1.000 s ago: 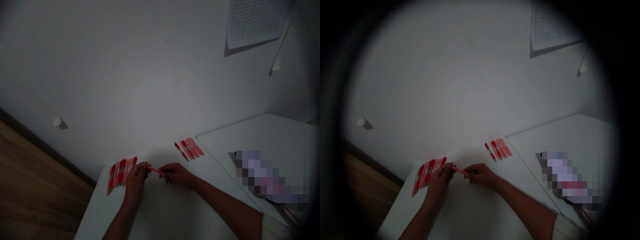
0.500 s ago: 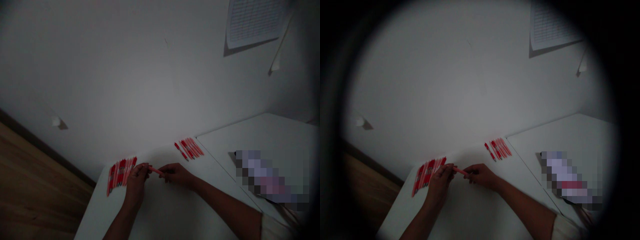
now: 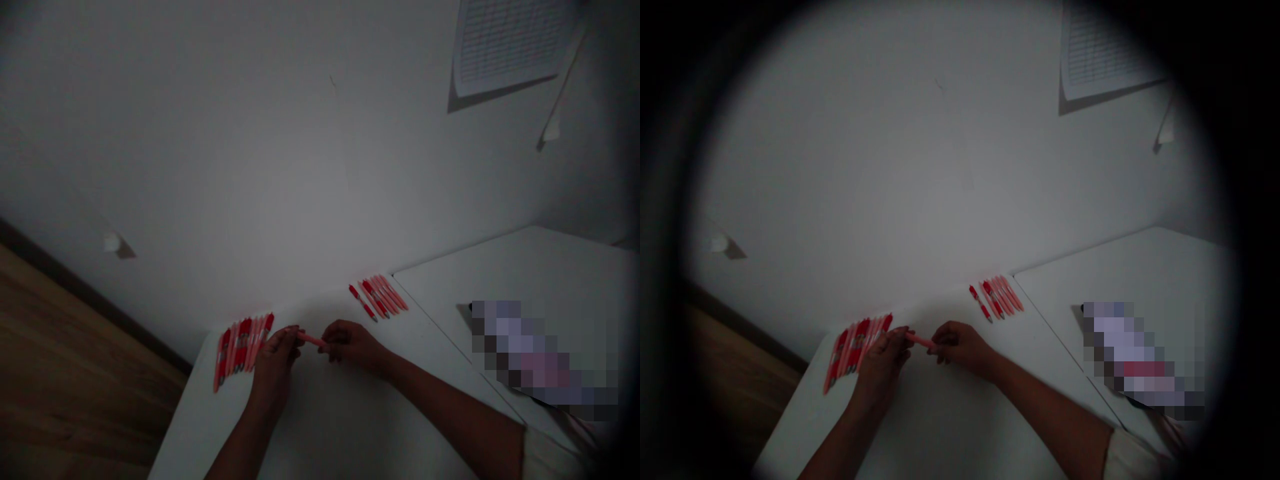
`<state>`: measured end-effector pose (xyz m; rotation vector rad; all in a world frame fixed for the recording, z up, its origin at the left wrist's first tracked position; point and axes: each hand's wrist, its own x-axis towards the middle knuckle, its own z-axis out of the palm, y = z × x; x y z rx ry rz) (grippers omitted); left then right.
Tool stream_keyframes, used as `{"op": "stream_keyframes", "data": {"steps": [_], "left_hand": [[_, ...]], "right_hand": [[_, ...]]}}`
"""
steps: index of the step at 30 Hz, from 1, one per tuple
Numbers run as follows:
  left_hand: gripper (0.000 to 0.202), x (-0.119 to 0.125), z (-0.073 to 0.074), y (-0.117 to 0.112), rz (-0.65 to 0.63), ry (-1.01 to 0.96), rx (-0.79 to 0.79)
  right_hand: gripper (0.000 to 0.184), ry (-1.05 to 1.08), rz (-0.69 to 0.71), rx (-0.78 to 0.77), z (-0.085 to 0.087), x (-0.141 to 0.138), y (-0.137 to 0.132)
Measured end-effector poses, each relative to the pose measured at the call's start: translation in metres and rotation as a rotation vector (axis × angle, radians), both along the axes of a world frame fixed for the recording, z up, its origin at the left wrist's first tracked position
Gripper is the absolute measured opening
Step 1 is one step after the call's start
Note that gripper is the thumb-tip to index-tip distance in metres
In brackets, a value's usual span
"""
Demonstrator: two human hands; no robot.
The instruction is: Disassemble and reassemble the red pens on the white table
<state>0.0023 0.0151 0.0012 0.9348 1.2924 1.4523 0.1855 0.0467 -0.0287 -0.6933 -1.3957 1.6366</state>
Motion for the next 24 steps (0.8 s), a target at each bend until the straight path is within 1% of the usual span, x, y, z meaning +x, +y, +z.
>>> {"op": "stream_keyframes", "data": {"steps": [5, 9, 12, 16, 18, 21, 24], "left_hand": [[0.033, 0.001, 0.0, -0.001, -0.012, -0.086, -0.008], [0.038, 0.001, 0.002, -0.001, -0.032, -0.099, -0.029], [0.037, 0.0, 0.002, -0.001, -0.065, -0.013, -0.042], [0.033, -0.003, 0.001, -0.002, -0.13, 0.22, -0.006], [0.031, -0.002, 0.0, -0.003, -0.174, 0.295, 0.001], [0.029, -0.001, -0.001, -0.004, -0.215, 0.346, -0.013], [0.029, 0.001, -0.003, -0.005, -0.224, 0.361, -0.019]], "right_hand": [[0.034, 0.044, -0.062, -0.044, 0.0, 0.001, 0.003], [0.031, 0.094, -0.122, -0.068, -0.004, 0.003, 0.007], [0.031, 0.128, -0.143, -0.119, -0.005, 0.003, 0.009], [0.032, 0.204, -0.208, -0.213, -0.001, 0.004, 0.01], [0.031, 0.276, -0.23, -0.254, 0.0, 0.005, 0.011], [0.028, 0.376, -0.214, -0.296, 0.001, 0.006, 0.013], [0.027, 0.395, -0.193, -0.335, 0.001, 0.007, 0.013]]}}
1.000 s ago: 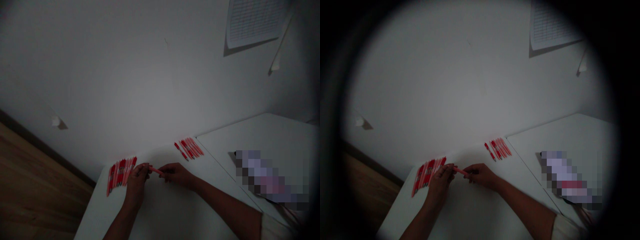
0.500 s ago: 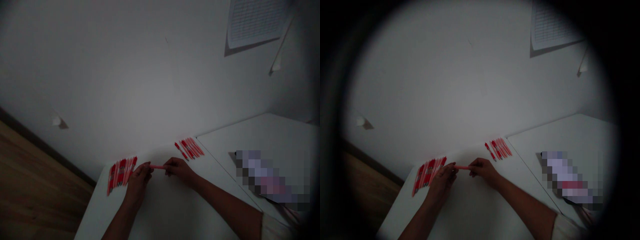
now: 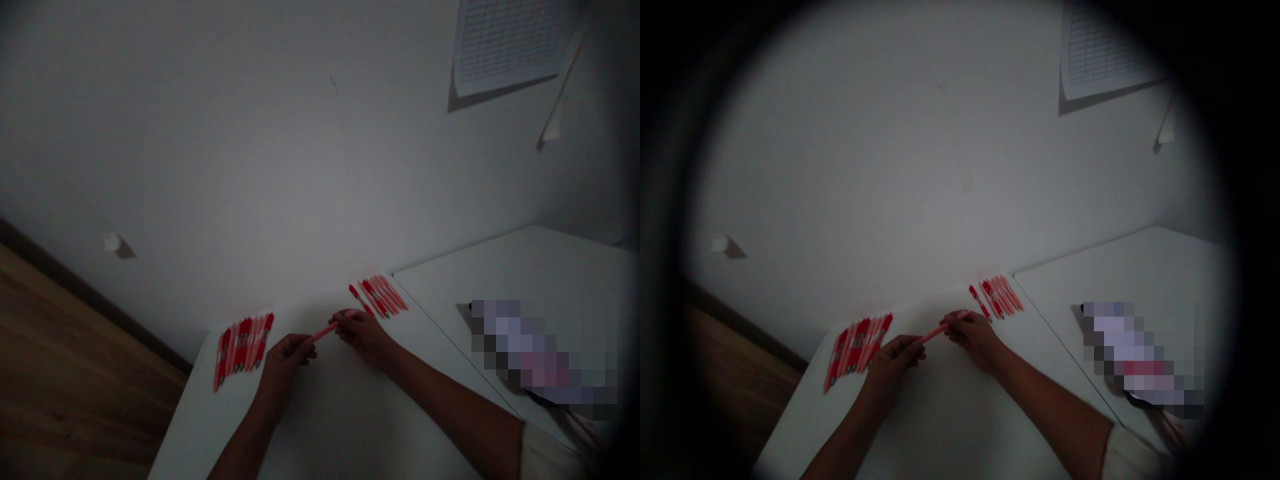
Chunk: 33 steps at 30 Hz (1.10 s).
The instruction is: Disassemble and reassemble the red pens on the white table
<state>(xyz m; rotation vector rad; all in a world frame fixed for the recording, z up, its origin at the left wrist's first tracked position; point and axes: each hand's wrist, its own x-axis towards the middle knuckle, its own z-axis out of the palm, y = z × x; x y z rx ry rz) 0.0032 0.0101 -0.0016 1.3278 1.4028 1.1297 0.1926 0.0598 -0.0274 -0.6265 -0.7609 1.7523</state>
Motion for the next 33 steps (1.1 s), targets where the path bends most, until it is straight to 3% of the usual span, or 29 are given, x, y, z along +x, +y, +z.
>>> {"op": "stream_keyframes", "data": {"steps": [6, 13, 21, 33], "left_hand": [[0.032, 0.0021, -0.0003, -0.0013, -0.012, 0.054, -0.01], [0.035, 0.003, 0.0012, -0.0006, 0.02, 0.139, 0.035], [0.026, 0.0017, -0.004, -0.0004, 0.055, 0.174, 0.103], [0.042, 0.0076, 0.0043, -0.0045, 0.042, 0.295, 0.076]], "right_hand": [[0.034, -0.049, 0.066, -0.062, -0.0011, -0.0017, -0.0014], [0.03, 0.087, 0.132, -0.065, 0.0002, -0.005, -0.0038], [0.03, 0.105, 0.164, -0.071, -0.004, -0.0034, -0.0034], [0.029, 0.122, 0.1, -0.053, -0.0038, -0.005, -0.0018]]}}
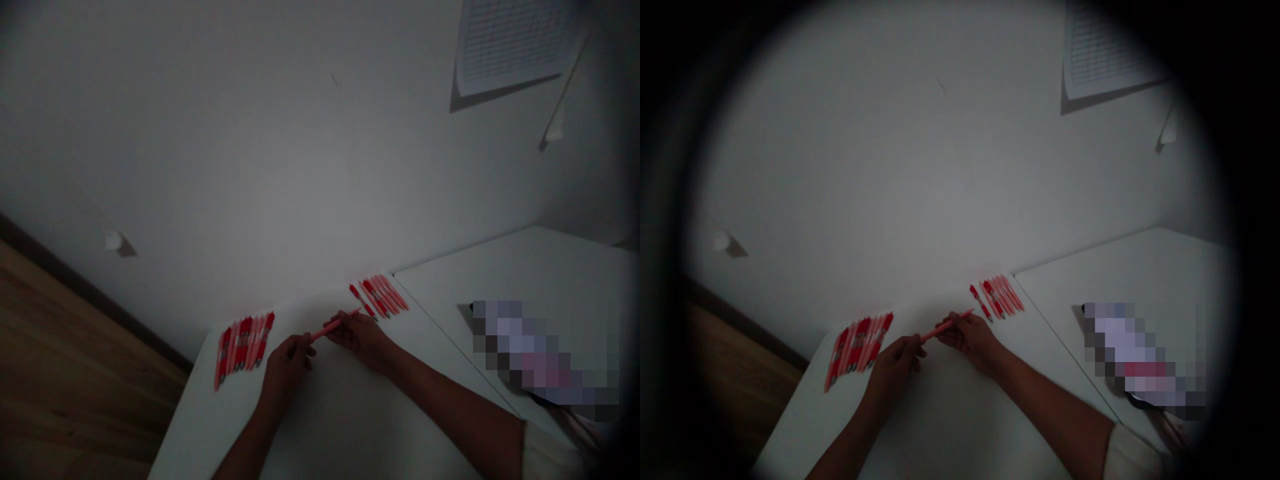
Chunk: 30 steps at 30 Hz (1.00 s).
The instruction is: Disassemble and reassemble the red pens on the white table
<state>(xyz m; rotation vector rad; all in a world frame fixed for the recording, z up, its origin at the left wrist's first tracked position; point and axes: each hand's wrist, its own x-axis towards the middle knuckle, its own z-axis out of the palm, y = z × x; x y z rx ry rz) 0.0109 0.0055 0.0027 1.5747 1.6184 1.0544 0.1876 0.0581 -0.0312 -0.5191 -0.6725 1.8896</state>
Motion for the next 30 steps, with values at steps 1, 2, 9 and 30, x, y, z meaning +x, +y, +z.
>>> {"op": "stream_keyframes", "data": {"steps": [1, 2, 9, 30], "left_hand": [[0.044, -0.0002, 0.0003, -0.0006, 0.004, 0.027, -0.006], [0.045, -0.0005, 0.0005, -0.001, 0.006, 0.047, -0.011], [0.033, -0.0018, -0.0011, -0.0009, -0.032, 0.109, 0.056], [0.039, 0.0007, 0.0033, -0.0024, -0.041, 0.084, 0.039]], "right_hand": [[0.029, -0.001, 0.0, -0.001, 0.0003, 0.0002, 0.0002], [0.029, -0.001, -0.002, -0.005, 0.0007, 0.0004, 0.0002], [0.028, 0.006, -0.025, -0.006, 0.0008, 0.0011, 0.0011], [0.03, -0.022, -0.039, 0.023, 0.0031, 0.0001, -0.0006]]}}
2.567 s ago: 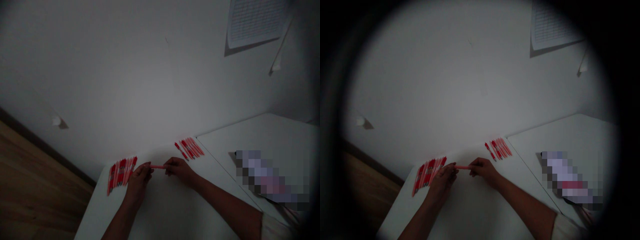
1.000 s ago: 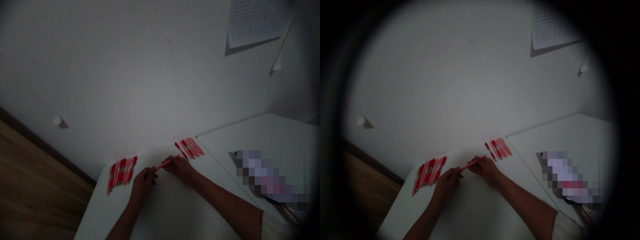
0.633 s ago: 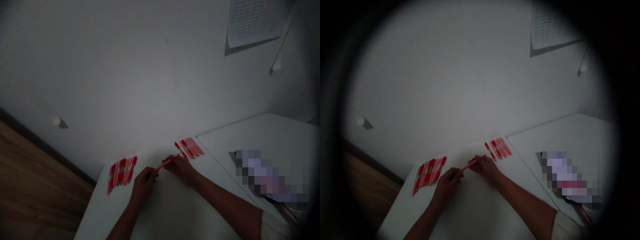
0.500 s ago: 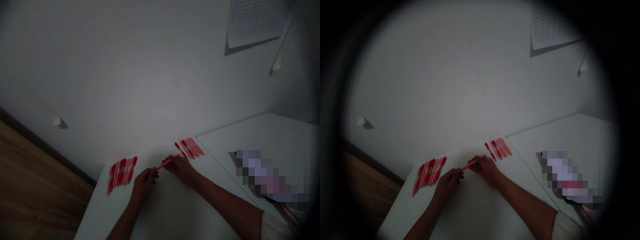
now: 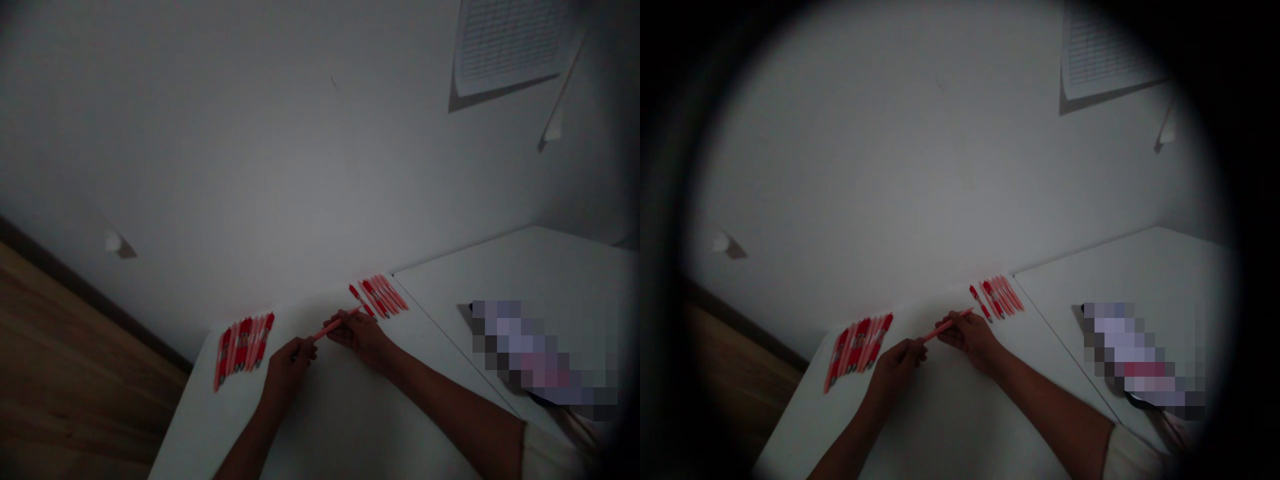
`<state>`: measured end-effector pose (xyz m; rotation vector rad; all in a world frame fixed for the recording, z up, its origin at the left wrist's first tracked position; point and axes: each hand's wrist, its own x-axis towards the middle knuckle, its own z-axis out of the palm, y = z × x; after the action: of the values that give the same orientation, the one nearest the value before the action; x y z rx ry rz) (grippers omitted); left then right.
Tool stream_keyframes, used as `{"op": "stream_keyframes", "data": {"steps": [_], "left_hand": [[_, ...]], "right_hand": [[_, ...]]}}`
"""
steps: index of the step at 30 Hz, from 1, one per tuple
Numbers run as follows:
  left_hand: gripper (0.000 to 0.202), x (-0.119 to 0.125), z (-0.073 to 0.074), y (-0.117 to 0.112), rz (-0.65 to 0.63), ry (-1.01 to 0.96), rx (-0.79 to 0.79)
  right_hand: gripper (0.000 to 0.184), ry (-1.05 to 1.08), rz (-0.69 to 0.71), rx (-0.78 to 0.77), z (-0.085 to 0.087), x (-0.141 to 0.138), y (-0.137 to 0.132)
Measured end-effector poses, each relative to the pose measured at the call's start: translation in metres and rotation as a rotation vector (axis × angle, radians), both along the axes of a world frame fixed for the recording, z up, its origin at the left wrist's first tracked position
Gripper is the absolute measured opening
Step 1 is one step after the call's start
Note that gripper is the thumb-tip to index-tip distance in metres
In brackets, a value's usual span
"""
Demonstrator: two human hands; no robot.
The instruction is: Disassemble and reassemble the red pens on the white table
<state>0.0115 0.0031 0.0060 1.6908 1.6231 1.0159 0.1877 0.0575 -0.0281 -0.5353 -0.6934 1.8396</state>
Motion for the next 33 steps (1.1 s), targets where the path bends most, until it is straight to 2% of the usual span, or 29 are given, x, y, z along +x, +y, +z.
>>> {"op": "stream_keyframes", "data": {"steps": [6, 12, 19, 26, 33], "left_hand": [[0.033, -0.0018, 0.0004, 0.0003, -0.02, 0.057, 0.031], [0.042, -0.0009, -0.0012, 0.0011, -0.007, -0.015, 0.011], [0.029, -0.0014, 0.0005, 0.0012, 0.006, 0.032, 0.039], [0.036, -0.0014, -0.0004, 0.0003, 0.004, 0.04, 0.036], [0.027, -0.0013, 0.0014, 0.0001, 0.012, 0.099, 0.069]], "right_hand": [[0.031, -0.003, 0.019, -0.023, 0.0001, 0.0008, 0.0009], [0.032, -0.004, 0.02, 0.004, -0.0002, 0.0004, 0.0], [0.031, -0.023, 0.015, -0.02, -0.0001, 0.0002, 0.0004], [0.03, -0.022, 0.011, 0.003, 0.0004, -0.0005, -0.0005], [0.03, -0.029, 0.023, -0.032, -0.004, 0.0, 0.0021]]}}
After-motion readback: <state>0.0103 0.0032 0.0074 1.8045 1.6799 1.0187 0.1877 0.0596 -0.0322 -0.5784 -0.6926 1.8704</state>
